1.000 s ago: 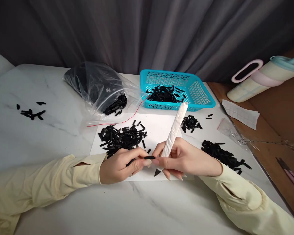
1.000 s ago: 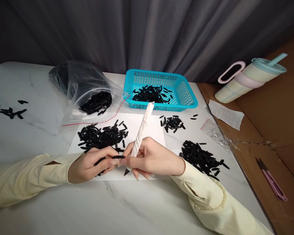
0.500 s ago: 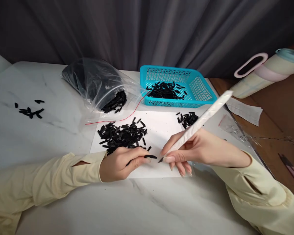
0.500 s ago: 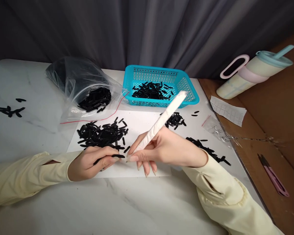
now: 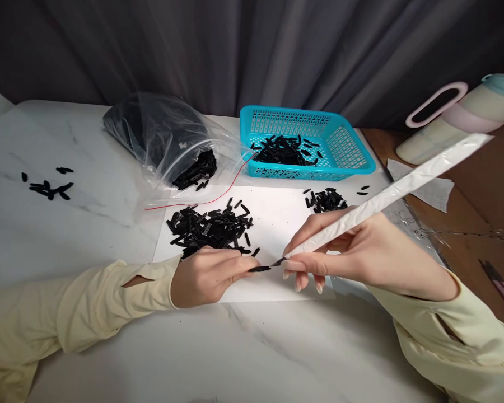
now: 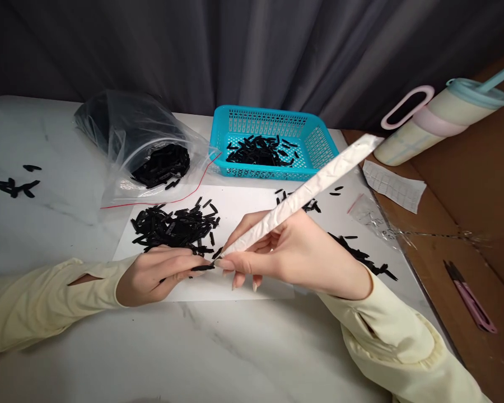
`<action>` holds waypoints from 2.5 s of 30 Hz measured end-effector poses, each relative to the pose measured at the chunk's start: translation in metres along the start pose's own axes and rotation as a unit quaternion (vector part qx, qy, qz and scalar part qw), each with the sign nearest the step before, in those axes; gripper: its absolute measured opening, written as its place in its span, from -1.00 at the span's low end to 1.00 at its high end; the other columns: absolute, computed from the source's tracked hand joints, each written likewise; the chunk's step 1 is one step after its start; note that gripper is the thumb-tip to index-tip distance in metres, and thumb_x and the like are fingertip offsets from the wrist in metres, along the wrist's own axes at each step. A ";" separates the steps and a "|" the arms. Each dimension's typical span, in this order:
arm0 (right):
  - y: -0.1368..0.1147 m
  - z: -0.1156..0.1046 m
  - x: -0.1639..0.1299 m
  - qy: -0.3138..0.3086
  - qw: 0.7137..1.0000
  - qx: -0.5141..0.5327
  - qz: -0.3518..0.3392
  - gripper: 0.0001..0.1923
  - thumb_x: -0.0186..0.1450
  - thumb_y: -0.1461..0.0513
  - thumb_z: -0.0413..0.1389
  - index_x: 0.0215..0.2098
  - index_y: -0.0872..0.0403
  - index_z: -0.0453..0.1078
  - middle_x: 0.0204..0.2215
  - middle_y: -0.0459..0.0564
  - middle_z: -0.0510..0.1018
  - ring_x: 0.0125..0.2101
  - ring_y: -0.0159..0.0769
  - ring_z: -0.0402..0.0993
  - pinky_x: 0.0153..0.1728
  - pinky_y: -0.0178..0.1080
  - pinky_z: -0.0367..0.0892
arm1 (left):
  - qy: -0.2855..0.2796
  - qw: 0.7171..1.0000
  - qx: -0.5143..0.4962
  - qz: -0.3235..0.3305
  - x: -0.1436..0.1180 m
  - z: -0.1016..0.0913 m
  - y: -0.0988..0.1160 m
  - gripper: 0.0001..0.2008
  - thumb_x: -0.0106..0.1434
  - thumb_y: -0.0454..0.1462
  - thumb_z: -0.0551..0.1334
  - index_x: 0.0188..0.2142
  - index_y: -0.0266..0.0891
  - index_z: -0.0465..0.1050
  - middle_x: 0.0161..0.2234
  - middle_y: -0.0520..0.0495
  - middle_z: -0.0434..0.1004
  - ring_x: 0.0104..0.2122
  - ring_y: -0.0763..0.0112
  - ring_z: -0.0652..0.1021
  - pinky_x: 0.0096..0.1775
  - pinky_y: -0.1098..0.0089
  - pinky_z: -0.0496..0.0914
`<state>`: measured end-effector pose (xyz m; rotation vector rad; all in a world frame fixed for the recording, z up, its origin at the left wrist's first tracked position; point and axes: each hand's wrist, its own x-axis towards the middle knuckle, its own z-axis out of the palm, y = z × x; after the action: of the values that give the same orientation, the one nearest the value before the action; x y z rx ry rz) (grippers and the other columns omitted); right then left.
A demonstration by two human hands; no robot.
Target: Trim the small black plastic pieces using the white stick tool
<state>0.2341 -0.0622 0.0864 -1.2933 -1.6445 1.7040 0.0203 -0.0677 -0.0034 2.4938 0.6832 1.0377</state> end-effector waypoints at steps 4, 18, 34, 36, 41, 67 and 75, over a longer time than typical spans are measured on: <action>-0.003 0.000 -0.001 -0.009 1.000 -0.023 -0.015 -0.90 0.08 0.21 0.26 -0.50 0.10 0.51 -0.63 -0.07 0.56 -0.66 -0.41 0.46 -0.65 -0.43 0.43 | -0.009 1.000 -0.001 0.005 0.000 -0.001 0.000 -0.75 0.33 -0.32 -0.01 -0.26 -0.29 0.44 -0.58 -0.02 0.47 -0.60 0.51 0.46 -0.52 0.52 0.29; 0.005 0.001 0.004 -0.002 1.000 -0.005 0.009 -0.84 0.07 0.26 0.26 -0.63 0.07 0.44 -0.46 -0.04 0.61 -0.34 -0.17 0.56 -0.45 -0.33 0.48 | -0.002 0.999 -0.033 0.017 0.002 -0.003 -0.001 -0.74 0.32 -0.34 -0.02 -0.30 -0.32 0.44 -0.57 -0.09 0.52 -0.57 0.46 0.51 -0.51 0.51 0.35; 0.002 0.008 0.002 -0.019 1.000 -0.016 -0.002 -0.78 0.12 0.37 0.17 -0.64 0.09 0.29 -0.36 -0.03 0.61 -0.32 -0.23 0.56 -0.38 -0.33 0.44 | 0.010 0.999 -0.025 0.040 0.004 -0.005 0.000 -0.80 0.31 -0.35 0.03 -0.32 -0.34 0.40 -0.58 -0.08 0.54 -0.59 0.47 0.52 -0.52 0.52 0.35; 0.000 0.007 0.001 -0.022 0.999 -0.025 0.007 -0.80 0.13 0.36 0.17 -0.62 0.09 0.31 -0.35 -0.02 0.61 -0.30 -0.24 0.55 -0.35 -0.33 0.44 | 0.014 0.998 -0.033 0.052 0.004 -0.004 -0.001 -0.83 0.31 -0.35 0.05 -0.28 -0.35 0.40 -0.58 -0.07 0.53 -0.60 0.49 0.50 -0.53 0.52 0.33; -0.002 0.006 0.001 -0.033 0.999 -0.020 0.009 -0.82 0.15 0.34 0.17 -0.59 0.10 0.32 -0.35 -0.03 0.61 -0.27 -0.28 0.54 -0.32 -0.37 0.43 | 0.016 0.997 -0.035 0.067 0.005 -0.003 -0.002 -0.85 0.30 -0.37 0.06 -0.28 -0.35 0.40 -0.59 -0.06 0.51 -0.63 0.50 0.46 -0.55 0.52 0.30; 0.001 0.013 -0.012 0.025 0.949 -0.249 -0.189 -0.86 0.21 0.33 0.07 -0.49 0.06 0.41 -0.26 -0.08 0.60 -0.38 -0.40 0.54 -0.35 -0.46 0.39 | 0.053 0.997 -0.053 -0.005 0.008 -0.005 0.003 -0.81 0.31 -0.31 0.07 -0.32 -0.35 0.41 -0.60 -0.01 0.52 -0.66 0.58 0.45 -0.55 0.59 0.34; 0.003 0.009 -0.010 0.010 0.972 -0.197 -0.125 -0.88 0.19 0.25 0.14 -0.50 0.07 0.44 -0.30 -0.06 0.61 -0.35 -0.35 0.56 -0.35 -0.45 0.40 | 0.059 0.997 -0.053 -0.003 0.008 -0.004 0.004 -0.82 0.31 -0.34 0.06 -0.35 -0.36 0.41 -0.60 -0.01 0.51 -0.63 0.58 0.46 -0.52 0.60 0.34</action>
<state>0.2317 -0.0759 0.0849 -1.1983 -2.1080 1.2543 0.0238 -0.0658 0.0055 2.3527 0.6514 1.1943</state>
